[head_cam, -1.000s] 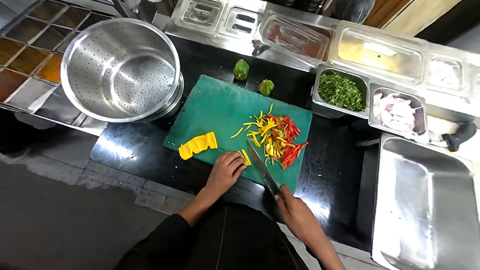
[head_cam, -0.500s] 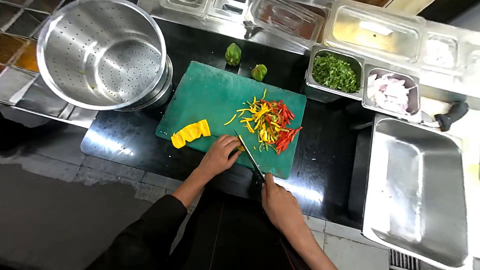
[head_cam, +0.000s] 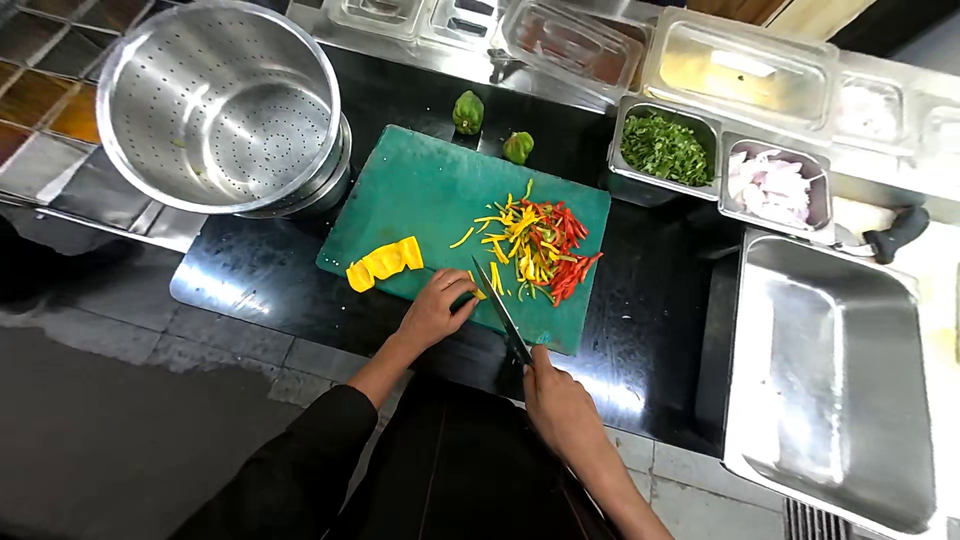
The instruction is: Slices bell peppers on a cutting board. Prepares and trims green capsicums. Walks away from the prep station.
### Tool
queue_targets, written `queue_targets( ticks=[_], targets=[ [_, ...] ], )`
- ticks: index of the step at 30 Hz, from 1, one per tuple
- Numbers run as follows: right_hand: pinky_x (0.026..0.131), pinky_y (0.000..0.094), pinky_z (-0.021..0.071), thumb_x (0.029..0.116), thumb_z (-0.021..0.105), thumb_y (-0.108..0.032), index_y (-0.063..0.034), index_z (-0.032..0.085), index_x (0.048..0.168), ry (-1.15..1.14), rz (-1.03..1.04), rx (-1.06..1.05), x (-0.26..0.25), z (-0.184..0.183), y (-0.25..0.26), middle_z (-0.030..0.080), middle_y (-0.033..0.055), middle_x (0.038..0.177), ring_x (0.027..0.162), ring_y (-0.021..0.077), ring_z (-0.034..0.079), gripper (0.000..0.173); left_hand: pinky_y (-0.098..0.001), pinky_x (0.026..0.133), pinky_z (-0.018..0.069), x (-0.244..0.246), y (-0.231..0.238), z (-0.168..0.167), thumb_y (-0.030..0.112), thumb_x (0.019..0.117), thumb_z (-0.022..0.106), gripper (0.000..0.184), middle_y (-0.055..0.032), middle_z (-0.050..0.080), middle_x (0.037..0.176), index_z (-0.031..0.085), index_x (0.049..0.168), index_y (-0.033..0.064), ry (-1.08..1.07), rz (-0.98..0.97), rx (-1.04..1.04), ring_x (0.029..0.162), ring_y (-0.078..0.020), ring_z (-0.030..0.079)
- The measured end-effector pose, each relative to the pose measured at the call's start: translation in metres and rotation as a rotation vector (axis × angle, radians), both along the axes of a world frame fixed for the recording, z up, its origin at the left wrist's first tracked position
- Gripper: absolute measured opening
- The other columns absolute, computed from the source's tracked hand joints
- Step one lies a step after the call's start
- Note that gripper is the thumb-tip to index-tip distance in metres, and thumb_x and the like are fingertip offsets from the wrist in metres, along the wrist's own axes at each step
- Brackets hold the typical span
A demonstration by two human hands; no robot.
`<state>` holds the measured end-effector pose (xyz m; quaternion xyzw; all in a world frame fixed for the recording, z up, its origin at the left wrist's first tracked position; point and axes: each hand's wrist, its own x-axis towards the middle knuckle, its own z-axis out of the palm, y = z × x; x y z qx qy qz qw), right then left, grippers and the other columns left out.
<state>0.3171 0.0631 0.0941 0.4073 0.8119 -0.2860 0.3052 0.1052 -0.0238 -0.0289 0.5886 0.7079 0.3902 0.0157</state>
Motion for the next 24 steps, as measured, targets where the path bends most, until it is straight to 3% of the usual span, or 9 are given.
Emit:
queue_targets(
  ticks=[24],
  targets=[
    [0.085, 0.0538, 0.0547, 0.1117, 0.031, -0.03, -0.0137, 0.047, 0.139, -0.091, 0.067, 0.011, -0.0038, 0.0091, -0.0048, 0.07, 0.0183, 0.11, 0.106, 0.0386, 0.07, 0.036, -0.0344, 0.106, 0.05, -0.0039, -0.0066, -0.0049, 0.012, 0.098, 0.066, 0.014, -0.012, 0.071, 0.109, 0.075, 0.101, 0.0022, 0.029, -0.044, 0.074, 0.114, -0.0241, 0.066]
  ],
)
